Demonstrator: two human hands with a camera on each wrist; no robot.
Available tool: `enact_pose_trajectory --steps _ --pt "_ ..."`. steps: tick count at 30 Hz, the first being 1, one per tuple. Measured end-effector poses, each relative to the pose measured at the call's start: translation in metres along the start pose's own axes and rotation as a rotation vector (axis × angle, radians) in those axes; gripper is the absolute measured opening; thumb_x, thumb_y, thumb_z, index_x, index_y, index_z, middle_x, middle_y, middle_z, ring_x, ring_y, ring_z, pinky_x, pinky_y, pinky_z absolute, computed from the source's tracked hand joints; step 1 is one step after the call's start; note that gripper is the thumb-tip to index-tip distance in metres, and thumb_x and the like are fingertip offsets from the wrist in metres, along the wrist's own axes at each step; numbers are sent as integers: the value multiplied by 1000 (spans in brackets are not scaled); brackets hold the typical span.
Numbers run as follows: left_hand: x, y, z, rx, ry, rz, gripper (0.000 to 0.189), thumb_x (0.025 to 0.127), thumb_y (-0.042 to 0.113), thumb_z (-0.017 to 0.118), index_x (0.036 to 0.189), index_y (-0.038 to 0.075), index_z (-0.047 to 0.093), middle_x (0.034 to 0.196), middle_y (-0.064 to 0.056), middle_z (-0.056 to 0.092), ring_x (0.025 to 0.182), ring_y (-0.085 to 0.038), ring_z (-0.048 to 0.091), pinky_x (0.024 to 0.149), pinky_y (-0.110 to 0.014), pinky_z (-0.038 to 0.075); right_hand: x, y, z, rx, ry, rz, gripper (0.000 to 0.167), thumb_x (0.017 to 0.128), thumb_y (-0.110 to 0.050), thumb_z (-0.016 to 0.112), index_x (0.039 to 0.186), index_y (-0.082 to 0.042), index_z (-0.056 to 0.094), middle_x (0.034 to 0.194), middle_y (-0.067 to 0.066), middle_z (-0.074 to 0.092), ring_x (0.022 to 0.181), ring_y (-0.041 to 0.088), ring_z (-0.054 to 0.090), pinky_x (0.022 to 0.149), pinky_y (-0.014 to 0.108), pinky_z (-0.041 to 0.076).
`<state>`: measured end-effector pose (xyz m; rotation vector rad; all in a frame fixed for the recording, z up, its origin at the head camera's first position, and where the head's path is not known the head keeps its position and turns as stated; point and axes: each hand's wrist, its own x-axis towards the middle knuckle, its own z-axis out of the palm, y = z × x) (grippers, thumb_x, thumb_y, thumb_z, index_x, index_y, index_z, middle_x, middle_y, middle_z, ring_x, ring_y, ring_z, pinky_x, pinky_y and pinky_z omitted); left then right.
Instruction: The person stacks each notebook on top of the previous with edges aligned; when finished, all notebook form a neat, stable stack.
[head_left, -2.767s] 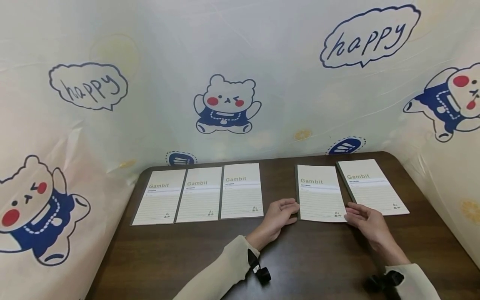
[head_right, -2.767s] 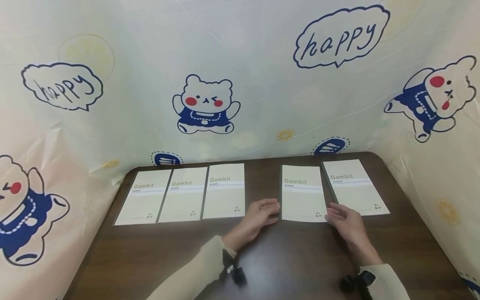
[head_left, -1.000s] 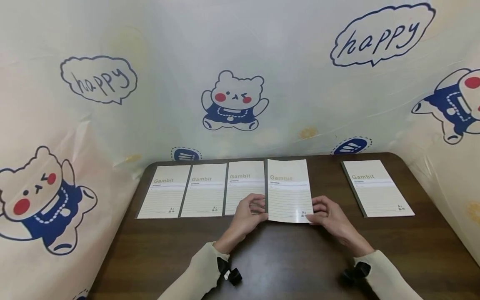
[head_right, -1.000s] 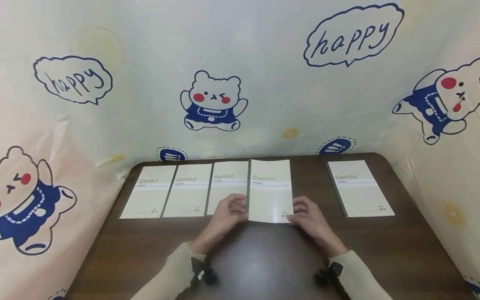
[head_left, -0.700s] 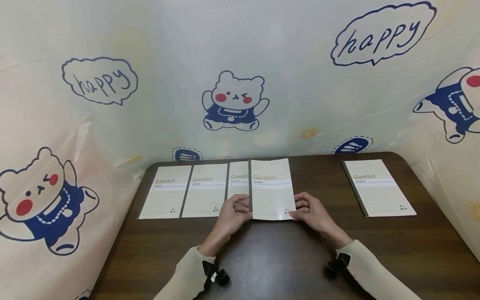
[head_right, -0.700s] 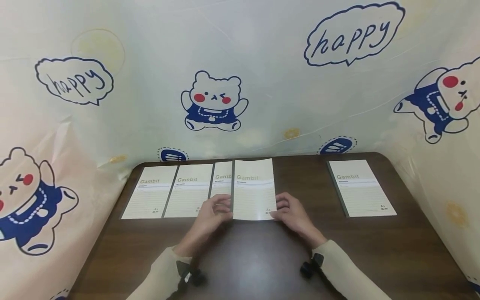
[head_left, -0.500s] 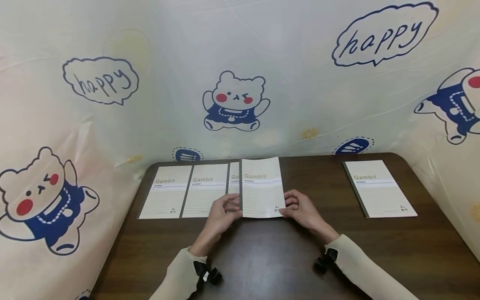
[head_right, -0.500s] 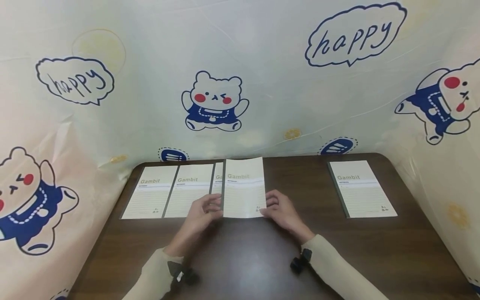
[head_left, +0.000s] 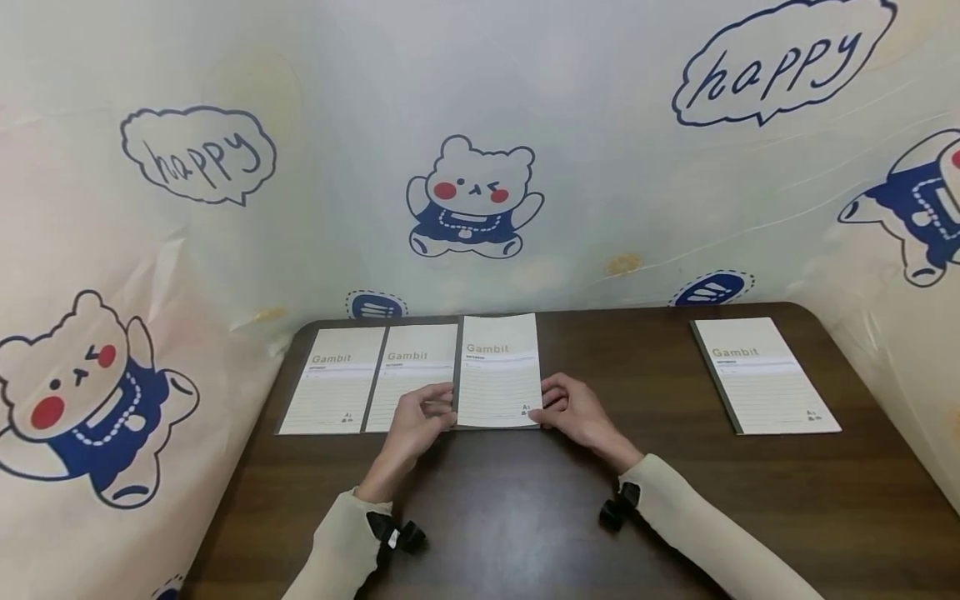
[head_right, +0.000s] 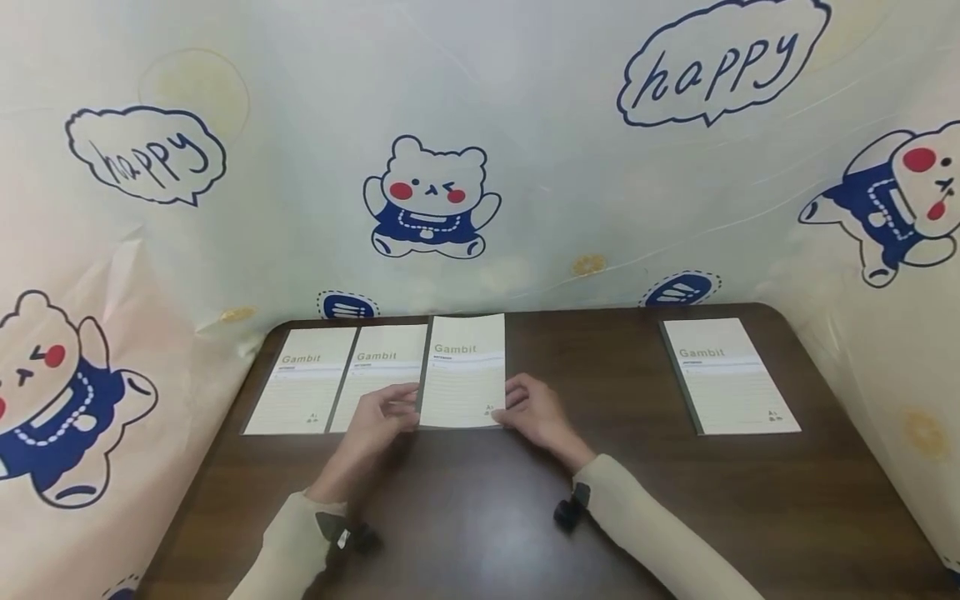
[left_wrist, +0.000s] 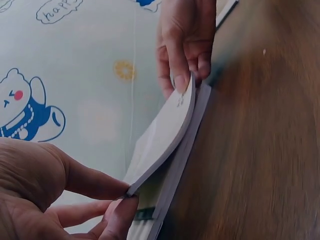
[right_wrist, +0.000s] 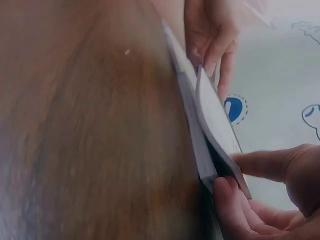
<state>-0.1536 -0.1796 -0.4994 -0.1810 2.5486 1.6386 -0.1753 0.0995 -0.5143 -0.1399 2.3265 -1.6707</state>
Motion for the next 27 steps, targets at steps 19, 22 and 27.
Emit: enact_pose_trajectory --steps 19,22,27 --pt "-2 -1 -3 113 40 19 43 88 -2 75 130 2 71 121 -18 75 103 -33 75 81 -39 62 5 6 6 -296 71 -123 36 92 -19 81 124 -2 76 87 2 77 69 6 64 62 20 51" --pt "-3 -1 -2 127 44 36 42 87 -2 76 129 1 72 120 -19 75 99 -32 76 80 -39 62 4 6 7 -306 84 -118 36 92 -18 81 123 -2 76 87 2 77 70 6 64 62 20 51" --pt "-3 -4 1 145 45 70 41 87 -2 77 128 -1 71 119 -19 75 96 -31 75 83 -40 63 3 8 6 -325 99 -123 35 92 -17 81 124 -2 76 89 3 77 71 6 64 63 19 51"
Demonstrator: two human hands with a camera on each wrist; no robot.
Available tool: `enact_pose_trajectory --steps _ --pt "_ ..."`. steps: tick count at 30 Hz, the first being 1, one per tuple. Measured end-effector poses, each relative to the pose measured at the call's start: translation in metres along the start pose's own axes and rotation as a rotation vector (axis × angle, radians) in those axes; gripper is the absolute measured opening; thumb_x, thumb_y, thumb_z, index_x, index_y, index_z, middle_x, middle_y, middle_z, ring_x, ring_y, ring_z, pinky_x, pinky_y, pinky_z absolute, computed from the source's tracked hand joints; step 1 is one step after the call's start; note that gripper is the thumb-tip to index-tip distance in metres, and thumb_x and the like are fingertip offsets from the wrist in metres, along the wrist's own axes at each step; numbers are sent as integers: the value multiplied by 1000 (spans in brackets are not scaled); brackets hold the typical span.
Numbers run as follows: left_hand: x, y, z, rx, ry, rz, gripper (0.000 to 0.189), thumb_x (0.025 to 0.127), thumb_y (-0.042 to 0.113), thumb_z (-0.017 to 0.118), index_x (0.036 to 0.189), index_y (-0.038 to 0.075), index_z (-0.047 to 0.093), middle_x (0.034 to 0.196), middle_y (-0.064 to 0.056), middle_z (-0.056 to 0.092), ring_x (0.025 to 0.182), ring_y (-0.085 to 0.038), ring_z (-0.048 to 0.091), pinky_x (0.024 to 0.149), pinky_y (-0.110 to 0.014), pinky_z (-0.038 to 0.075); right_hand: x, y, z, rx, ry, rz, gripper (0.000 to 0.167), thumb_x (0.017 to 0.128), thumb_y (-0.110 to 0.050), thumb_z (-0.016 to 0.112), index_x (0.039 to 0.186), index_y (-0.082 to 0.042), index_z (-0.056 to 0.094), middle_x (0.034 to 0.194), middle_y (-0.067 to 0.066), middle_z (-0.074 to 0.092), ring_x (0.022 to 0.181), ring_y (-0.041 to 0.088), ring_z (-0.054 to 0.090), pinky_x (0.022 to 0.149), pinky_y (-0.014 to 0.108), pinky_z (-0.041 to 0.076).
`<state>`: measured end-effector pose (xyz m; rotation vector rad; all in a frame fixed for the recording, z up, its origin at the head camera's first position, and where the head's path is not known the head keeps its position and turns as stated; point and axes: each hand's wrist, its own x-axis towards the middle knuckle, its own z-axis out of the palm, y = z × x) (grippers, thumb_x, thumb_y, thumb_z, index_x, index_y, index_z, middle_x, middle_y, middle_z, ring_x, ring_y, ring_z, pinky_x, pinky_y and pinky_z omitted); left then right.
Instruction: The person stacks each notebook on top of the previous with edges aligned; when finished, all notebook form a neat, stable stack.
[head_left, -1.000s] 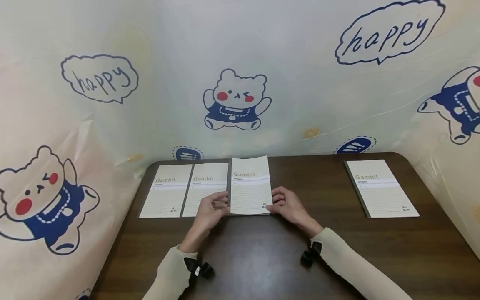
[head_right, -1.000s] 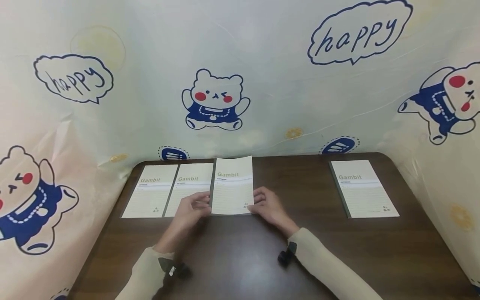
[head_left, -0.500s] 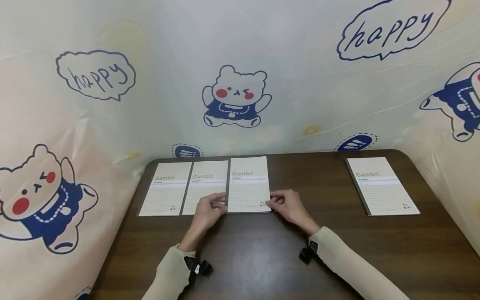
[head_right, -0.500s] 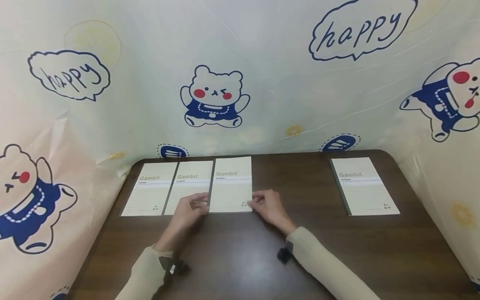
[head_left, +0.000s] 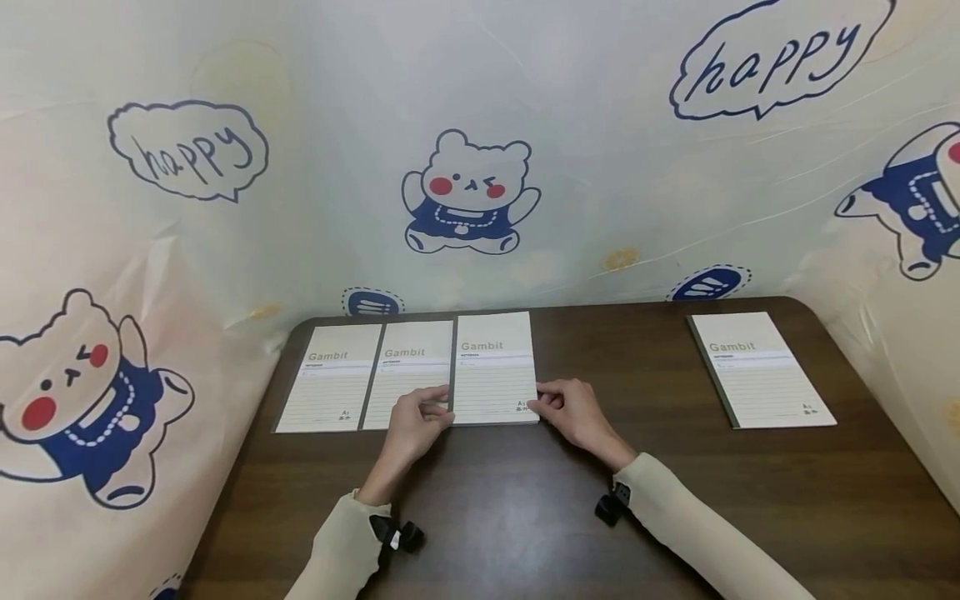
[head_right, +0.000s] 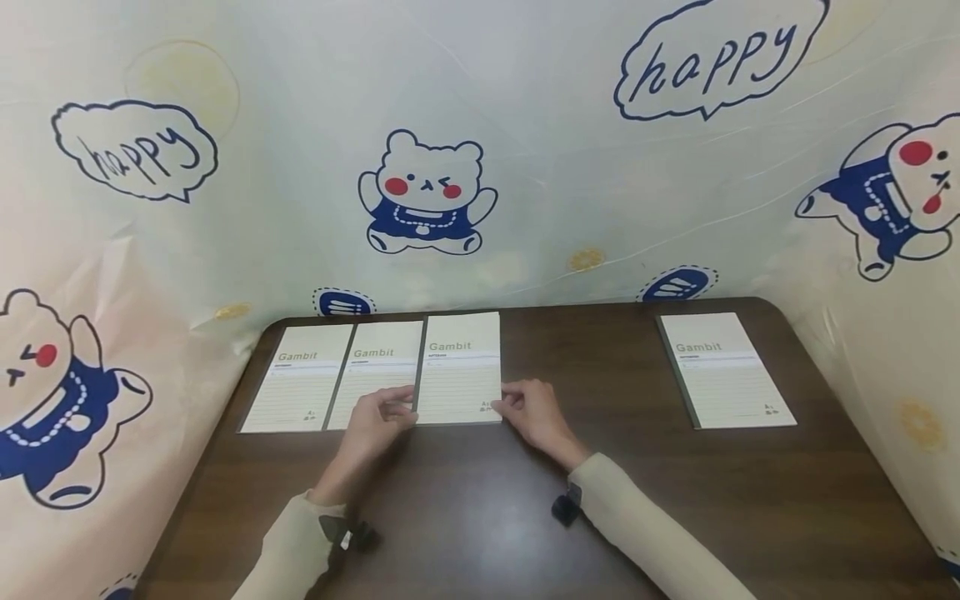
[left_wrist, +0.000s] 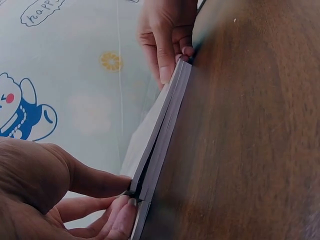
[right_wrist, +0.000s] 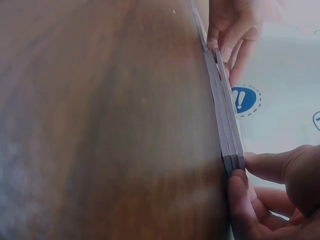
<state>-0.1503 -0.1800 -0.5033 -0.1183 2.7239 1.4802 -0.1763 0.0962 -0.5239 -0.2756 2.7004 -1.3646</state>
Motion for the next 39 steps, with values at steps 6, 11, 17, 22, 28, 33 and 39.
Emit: enact_pose_trajectory --steps 6,11,17,22,28,33,39 --pt "1 -2 3 -14 -3 3 41 88 -3 76 129 -2 71 122 -21 74 99 -32 75 84 -38 64 -1 1 -1 -9 -2 -17 35 92 -18 81 123 -1 76 88 4 76 71 6 64 63 19 52" --pt "1 0 6 -23 -14 -1 41 89 -4 76 129 -2 70 121 -21 74 98 -33 75 83 -37 64 -2 3 -3 -27 12 -23 35 93 -17 80 124 -1 75 86 3 74 71 6 63 63 19 50" --pt "3 -1 9 -32 -25 6 42 89 -5 75 130 -3 70 121 -22 74 99 -34 75 84 -38 64 -2 4 -5 -50 -7 -62 36 95 -18 77 126 1 74 86 3 75 69 5 62 63 19 50" --pt "2 -2 8 5 -10 12 45 88 -2 76 133 0 69 118 -20 74 97 -30 75 82 -36 64 -3 5 -19 -23 -95 -82 43 100 -26 72 132 2 70 93 5 77 72 7 63 67 22 51" --pt "3 11 10 159 -9 82 50 95 15 74 141 -1 61 120 -23 71 102 -34 72 87 -47 60 -13 17 -56 -98 -108 -99 45 102 -31 68 138 -3 65 103 3 77 80 7 65 72 24 53" --pt "6 34 21 340 -26 162 61 98 27 72 148 -2 54 137 -28 60 126 -44 56 105 -57 48 -25 32 -94 -155 -64 -153 42 103 -23 68 138 -1 64 104 6 78 86 12 69 76 28 57" --pt "9 58 47 404 -56 339 62 95 26 75 146 -4 55 139 -27 59 131 -45 54 113 -54 45 -45 60 -137 -233 39 -154 40 102 -21 68 136 2 64 108 12 78 92 22 74 80 41 61"
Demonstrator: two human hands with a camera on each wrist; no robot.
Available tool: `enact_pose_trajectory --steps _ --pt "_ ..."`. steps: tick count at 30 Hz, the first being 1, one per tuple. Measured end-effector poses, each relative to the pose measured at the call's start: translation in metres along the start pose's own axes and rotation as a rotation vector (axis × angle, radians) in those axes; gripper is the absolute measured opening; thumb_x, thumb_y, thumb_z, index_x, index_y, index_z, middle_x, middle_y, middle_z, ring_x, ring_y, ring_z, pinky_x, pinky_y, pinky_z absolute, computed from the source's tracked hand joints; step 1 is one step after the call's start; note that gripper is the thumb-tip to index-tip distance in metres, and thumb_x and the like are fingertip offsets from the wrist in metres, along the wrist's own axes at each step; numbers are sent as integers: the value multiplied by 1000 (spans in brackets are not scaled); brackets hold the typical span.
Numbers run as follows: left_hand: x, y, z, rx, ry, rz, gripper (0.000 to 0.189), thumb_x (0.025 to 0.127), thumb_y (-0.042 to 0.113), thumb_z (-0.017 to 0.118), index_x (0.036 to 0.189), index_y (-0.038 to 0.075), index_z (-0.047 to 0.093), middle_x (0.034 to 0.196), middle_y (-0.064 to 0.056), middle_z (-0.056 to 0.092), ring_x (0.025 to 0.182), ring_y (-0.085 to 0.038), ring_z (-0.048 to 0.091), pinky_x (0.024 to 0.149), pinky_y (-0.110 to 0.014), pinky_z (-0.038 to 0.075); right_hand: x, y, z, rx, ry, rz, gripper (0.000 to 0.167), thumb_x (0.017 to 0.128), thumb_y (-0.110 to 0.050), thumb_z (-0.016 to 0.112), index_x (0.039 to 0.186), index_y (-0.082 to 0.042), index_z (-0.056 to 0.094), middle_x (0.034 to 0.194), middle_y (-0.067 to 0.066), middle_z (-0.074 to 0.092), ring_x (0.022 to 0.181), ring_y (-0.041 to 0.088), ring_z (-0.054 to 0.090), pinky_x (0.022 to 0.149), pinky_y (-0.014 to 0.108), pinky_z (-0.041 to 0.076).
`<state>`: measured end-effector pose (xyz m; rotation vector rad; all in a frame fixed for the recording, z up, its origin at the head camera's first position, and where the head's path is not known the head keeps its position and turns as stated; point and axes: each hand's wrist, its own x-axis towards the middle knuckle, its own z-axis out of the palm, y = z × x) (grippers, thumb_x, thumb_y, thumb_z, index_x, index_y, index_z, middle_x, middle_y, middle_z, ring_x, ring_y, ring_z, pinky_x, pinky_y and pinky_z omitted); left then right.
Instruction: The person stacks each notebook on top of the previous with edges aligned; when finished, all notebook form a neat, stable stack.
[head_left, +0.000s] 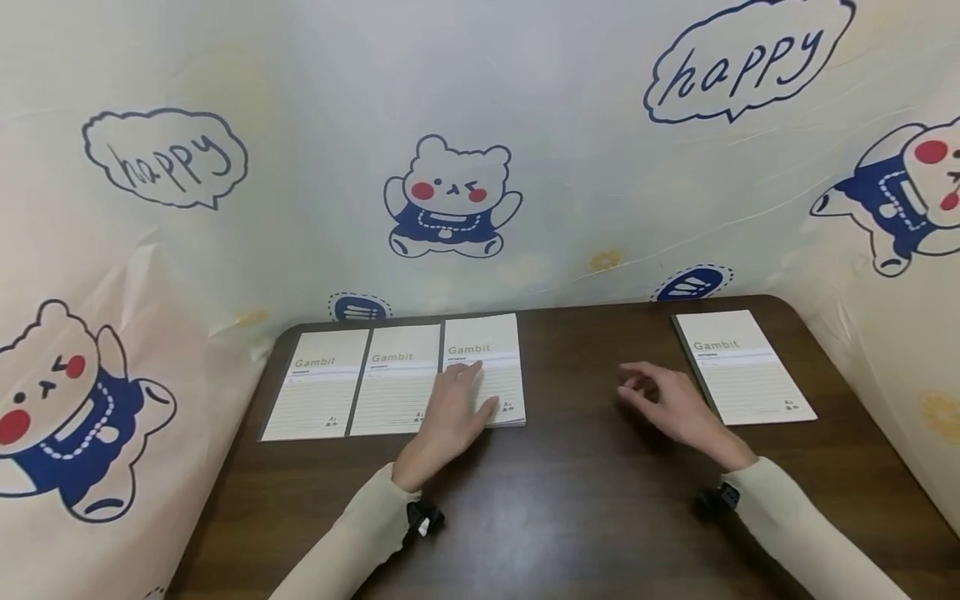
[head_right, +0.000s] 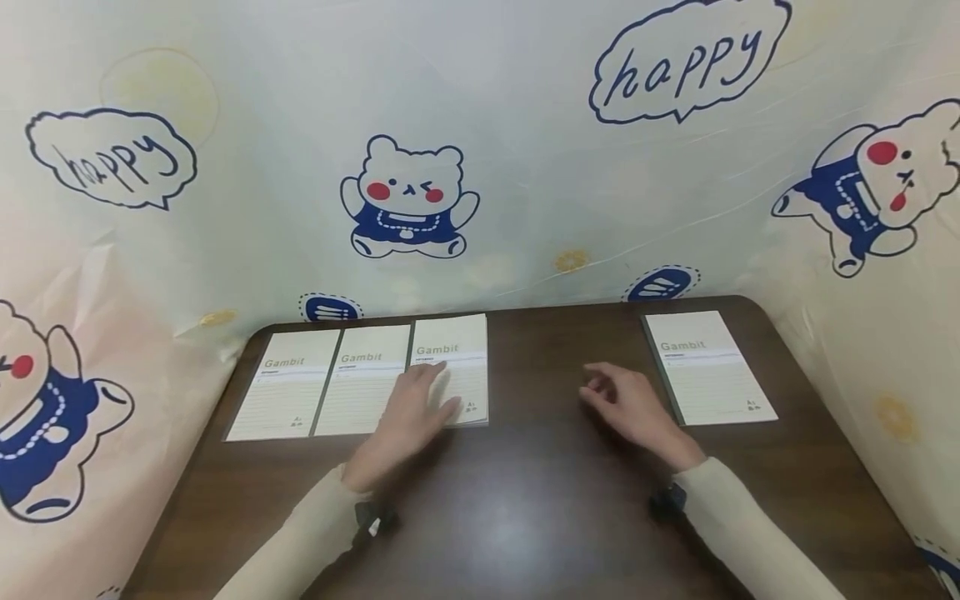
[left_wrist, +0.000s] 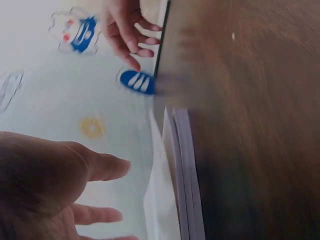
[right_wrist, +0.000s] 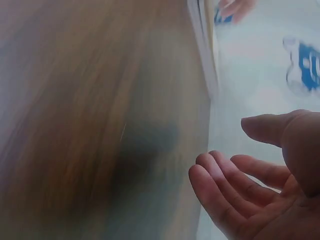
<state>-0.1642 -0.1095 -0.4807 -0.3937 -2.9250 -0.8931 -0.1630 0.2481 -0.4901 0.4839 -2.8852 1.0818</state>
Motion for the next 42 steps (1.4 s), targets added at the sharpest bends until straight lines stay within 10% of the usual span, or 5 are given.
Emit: enact_pose_trajectory --steps 19,25,42 --pt "25 96 99 240 -413 593 66 106 47 57 160 13 41 168 -9 39 156 -25 39 128 -36 33 -88 95 -71 -270 196 163 46 96 -15 74 132 11 60 129 40 60 113 57 61 89 69 48" --pt "29 136 121 378 -556 615 75 104 62 48 165 21 31 175 -4 24 160 -21 30 131 -32 27 -106 113 -79 -298 205 207 48 99 -19 72 132 13 59 133 41 59 121 60 55 93 69 43" --pt "51 206 178 628 -536 660 80 99 79 28 167 39 12 176 18 7 162 -7 18 131 -38 26 -124 125 -74 -336 157 205 57 101 -24 70 139 15 55 146 44 47 129 67 46 96 77 40"
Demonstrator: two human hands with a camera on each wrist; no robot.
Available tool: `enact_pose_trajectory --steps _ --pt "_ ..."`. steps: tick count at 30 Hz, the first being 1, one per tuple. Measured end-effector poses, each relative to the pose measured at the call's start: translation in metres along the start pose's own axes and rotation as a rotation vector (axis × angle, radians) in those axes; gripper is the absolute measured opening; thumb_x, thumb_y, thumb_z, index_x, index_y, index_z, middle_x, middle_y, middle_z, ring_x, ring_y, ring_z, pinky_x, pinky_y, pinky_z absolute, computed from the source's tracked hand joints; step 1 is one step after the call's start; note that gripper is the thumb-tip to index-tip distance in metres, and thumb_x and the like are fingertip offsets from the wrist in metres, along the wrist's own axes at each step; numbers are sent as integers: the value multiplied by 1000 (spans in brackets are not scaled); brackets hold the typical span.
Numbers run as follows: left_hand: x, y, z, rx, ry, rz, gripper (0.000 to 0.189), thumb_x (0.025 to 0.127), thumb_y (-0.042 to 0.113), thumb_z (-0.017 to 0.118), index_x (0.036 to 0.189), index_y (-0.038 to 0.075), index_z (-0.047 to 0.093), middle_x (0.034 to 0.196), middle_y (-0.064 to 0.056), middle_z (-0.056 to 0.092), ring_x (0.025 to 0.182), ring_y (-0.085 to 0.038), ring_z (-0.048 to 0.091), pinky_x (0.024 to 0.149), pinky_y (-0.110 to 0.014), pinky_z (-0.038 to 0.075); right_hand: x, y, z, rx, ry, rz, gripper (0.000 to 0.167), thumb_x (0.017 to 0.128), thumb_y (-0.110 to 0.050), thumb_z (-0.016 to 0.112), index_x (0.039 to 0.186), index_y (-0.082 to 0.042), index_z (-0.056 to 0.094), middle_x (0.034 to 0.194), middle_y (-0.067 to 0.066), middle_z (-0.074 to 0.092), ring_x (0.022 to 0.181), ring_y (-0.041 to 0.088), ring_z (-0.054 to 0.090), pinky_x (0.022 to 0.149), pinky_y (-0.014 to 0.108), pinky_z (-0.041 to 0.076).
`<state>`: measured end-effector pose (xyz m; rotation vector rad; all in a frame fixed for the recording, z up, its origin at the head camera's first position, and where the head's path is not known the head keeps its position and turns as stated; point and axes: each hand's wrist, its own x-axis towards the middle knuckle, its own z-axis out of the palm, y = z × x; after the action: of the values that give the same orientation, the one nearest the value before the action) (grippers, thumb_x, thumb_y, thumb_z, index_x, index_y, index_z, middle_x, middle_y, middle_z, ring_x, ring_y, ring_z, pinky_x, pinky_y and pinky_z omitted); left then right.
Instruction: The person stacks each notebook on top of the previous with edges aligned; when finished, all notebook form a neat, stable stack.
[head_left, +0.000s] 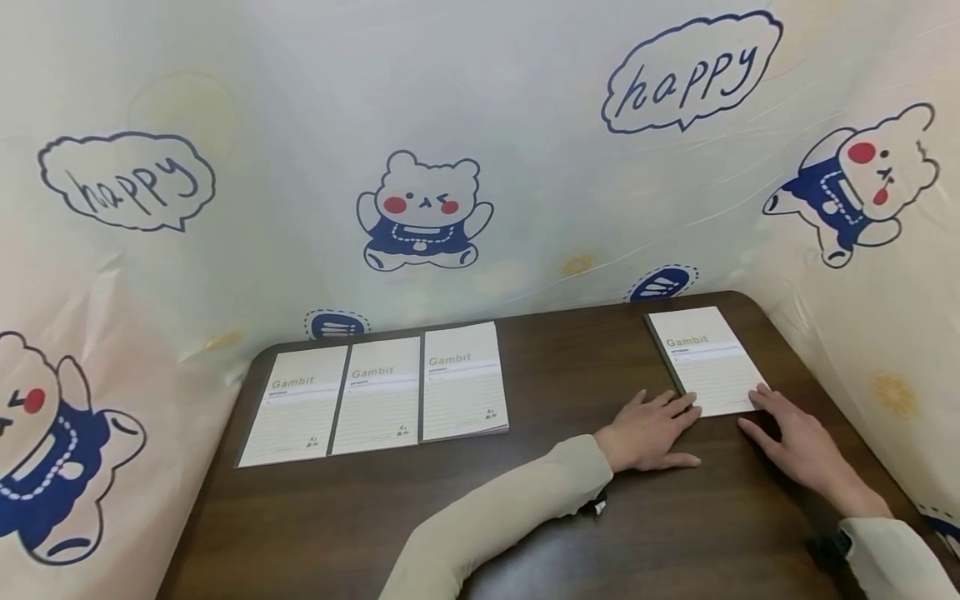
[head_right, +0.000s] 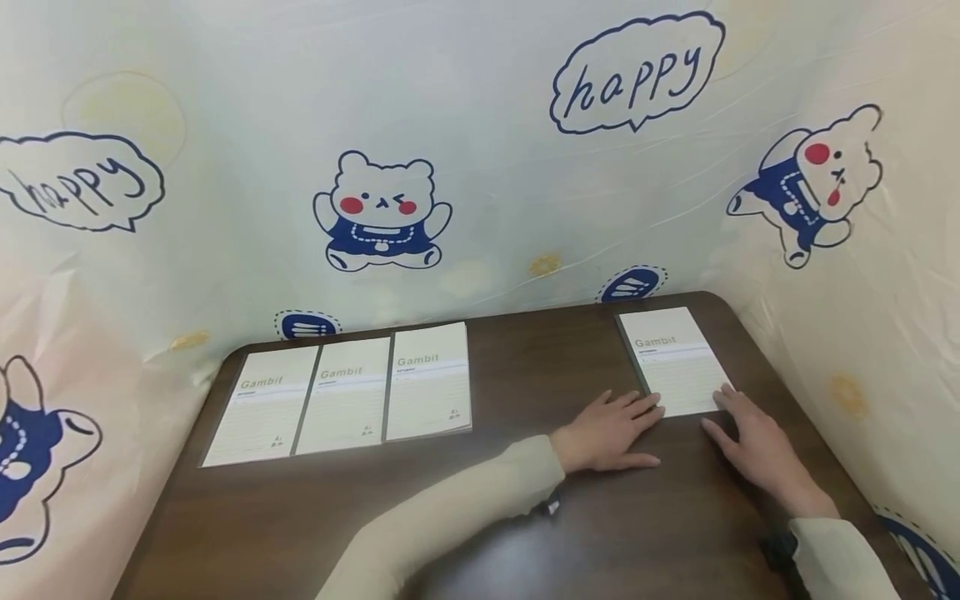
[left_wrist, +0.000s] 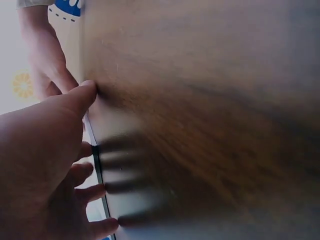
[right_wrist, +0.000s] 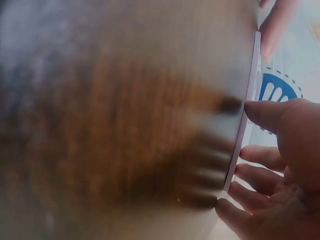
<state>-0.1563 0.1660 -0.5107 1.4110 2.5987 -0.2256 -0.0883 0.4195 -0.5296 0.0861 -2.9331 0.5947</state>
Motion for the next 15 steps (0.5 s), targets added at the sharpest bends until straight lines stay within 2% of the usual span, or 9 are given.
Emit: enact_pose_trajectory --steps 7,13,15 --pt "5 4 2 -7 -4 -22 82 98 81 28 167 39 14 175 19 9 162 -6 17 131 -38 26 -3 -3 1 -7 8 4 58 100 -24 71 139 15 55 146 43 48 129 67 47 96 77 40" --pt "-1 6 -1 -9 -27 -38 86 96 84 30 167 38 17 175 18 13 162 -7 18 130 -37 28 -6 -12 0 -12 -10 7 58 98 -24 73 137 15 56 145 44 48 127 67 48 96 78 41" --pt "-4 7 -3 -22 -35 -40 84 96 83 30 166 37 21 174 17 16 162 -7 19 130 -36 29 -7 -15 0 -8 12 -4 55 96 -21 75 133 15 59 141 44 52 124 66 51 95 77 42"
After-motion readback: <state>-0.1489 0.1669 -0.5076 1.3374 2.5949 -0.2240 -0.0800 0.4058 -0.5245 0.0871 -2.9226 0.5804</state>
